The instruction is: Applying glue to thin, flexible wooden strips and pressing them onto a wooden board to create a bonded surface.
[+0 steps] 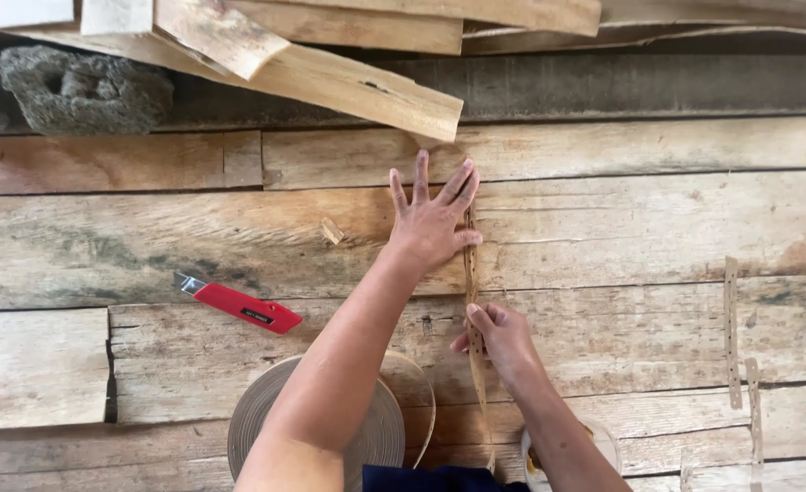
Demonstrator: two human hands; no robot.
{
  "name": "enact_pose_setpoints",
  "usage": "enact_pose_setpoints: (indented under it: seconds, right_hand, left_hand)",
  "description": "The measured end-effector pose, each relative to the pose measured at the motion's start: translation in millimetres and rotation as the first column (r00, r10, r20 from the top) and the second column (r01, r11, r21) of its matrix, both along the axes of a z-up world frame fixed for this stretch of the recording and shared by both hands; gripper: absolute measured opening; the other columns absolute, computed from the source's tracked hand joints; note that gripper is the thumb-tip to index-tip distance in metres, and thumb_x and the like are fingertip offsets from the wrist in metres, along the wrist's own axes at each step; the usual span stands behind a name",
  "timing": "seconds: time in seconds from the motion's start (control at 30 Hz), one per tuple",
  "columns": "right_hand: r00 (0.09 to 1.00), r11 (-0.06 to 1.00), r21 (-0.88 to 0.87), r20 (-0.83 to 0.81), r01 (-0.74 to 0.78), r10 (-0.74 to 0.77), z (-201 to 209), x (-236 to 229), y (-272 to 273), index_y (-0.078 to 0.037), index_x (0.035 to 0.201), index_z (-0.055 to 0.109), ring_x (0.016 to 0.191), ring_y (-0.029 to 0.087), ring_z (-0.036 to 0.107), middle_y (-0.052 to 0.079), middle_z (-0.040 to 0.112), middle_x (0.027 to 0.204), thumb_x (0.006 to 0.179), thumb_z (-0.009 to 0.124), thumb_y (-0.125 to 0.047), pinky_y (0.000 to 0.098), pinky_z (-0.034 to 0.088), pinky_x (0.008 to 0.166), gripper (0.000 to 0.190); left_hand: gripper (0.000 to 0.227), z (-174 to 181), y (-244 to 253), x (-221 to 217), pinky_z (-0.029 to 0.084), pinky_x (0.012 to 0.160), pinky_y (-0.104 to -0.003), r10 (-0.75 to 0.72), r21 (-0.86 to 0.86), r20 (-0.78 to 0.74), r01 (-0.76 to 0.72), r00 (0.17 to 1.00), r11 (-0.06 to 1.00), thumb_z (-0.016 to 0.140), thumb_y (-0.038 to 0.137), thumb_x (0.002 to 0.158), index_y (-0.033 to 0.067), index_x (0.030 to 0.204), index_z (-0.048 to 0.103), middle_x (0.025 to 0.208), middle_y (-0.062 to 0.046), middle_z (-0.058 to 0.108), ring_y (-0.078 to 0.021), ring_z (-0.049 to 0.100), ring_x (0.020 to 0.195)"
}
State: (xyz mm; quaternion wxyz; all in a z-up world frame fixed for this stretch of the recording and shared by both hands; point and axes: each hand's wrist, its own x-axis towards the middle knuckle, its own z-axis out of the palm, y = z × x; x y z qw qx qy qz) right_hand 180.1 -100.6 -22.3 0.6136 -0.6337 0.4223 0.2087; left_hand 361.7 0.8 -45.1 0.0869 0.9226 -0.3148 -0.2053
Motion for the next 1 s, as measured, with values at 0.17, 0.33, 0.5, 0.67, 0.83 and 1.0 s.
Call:
enact_pose_setpoints:
  seconds: [0.17,0.33,0.5,0.67,0.83,1.0]
  right_hand:
    - [1.0,1.0,-0.009,0.012,-0.008,0.008,0,1,0,-0.008,0.089,0.067,0.056,0.026,0.074,0.018,0.076,0.063,0.102,0.059,-0.033,0.0286,0.051,0.046,0.029]
    - [0.983,0.995,-0.093,-0.179,-0.044,0.026,39,21,11,-0.006,0.099,0.073,0.075,0.029,0.075,0.017,0.079,0.076,0.106,0.06,-0.029,0.045,0.057,0.079,0.027]
    - [0.989,0.997,-0.076,-0.149,-0.031,0.02,47,23,14,-0.002,0.106,0.074,0.069,0.027,0.076,0.017,0.078,0.074,0.105,0.059,-0.024,0.0438,0.062,0.086,0.026]
    - [0.988,0.998,-0.07,-0.151,0.003,-0.014,56,24,17,-0.002,0.101,0.075,0.068,0.025,0.076,0.015,0.081,0.081,0.103,0.063,-0.025,0.0402,0.06,0.085,0.025]
    - [0.998,0.998,-0.039,0.045,0.044,-0.042,-1,2,4,-0.004,0.084,0.07,0.058,0.026,0.074,0.016,0.073,0.062,0.098,0.065,-0.029,0.0334,0.059,0.052,0.029]
    - [0.994,0.996,0.001,0.067,0.091,-0.091,4,4,6,-0.003,0.083,0.07,0.057,0.028,0.074,0.018,0.071,0.061,0.096,0.067,-0.027,0.035,0.059,0.051,0.027]
  left_hand:
    - [0.093,7,1,-1,-0.004,0.118,-0.079,-0.022,0.002,0.006,0.022,1.0,1.0,0.049,0.07,0.093,0.0273,0.165,0.008,0.173,0.011,-0.003,-0.0478,-0.015,0.153]
    - [0.089,27,-2,0,-0.022,0.11,-0.074,-0.045,0.022,-0.125,0.048,0.991,0.999,0.039,0.061,0.103,0.0256,0.16,-0.02,0.17,0.004,-0.023,-0.0392,-0.036,0.144]
    - [0.087,-38,-2,-20,-0.012,0.117,-0.071,-0.035,-0.216,0.348,0.116,0.937,0.969,0.068,0.033,0.089,0.0293,0.162,0.021,0.171,-0.012,-0.002,-0.0336,-0.013,0.154]
    - [0.02,-33,1,-54,-0.004,0.121,-0.071,-0.045,-0.316,0.438,0.201,0.898,0.927,0.052,0.013,0.097,0.0158,0.108,0.069,0.135,-0.001,0.062,-0.034,0.03,0.15]
    - [0.026,-42,0,-74,-0.011,0.119,-0.068,0.154,-0.38,0.518,0.065,0.841,0.923,0.064,0.035,0.097,0.0204,0.116,0.073,0.13,0.004,0.061,-0.0307,0.026,0.153]
    - [0.047,-35,5,-83,-0.004,0.117,-0.073,0.138,-0.287,0.337,-0.038,0.931,0.957,0.049,0.048,0.102,0.0224,0.138,0.063,0.153,-0.007,0.042,-0.041,0.012,0.156]
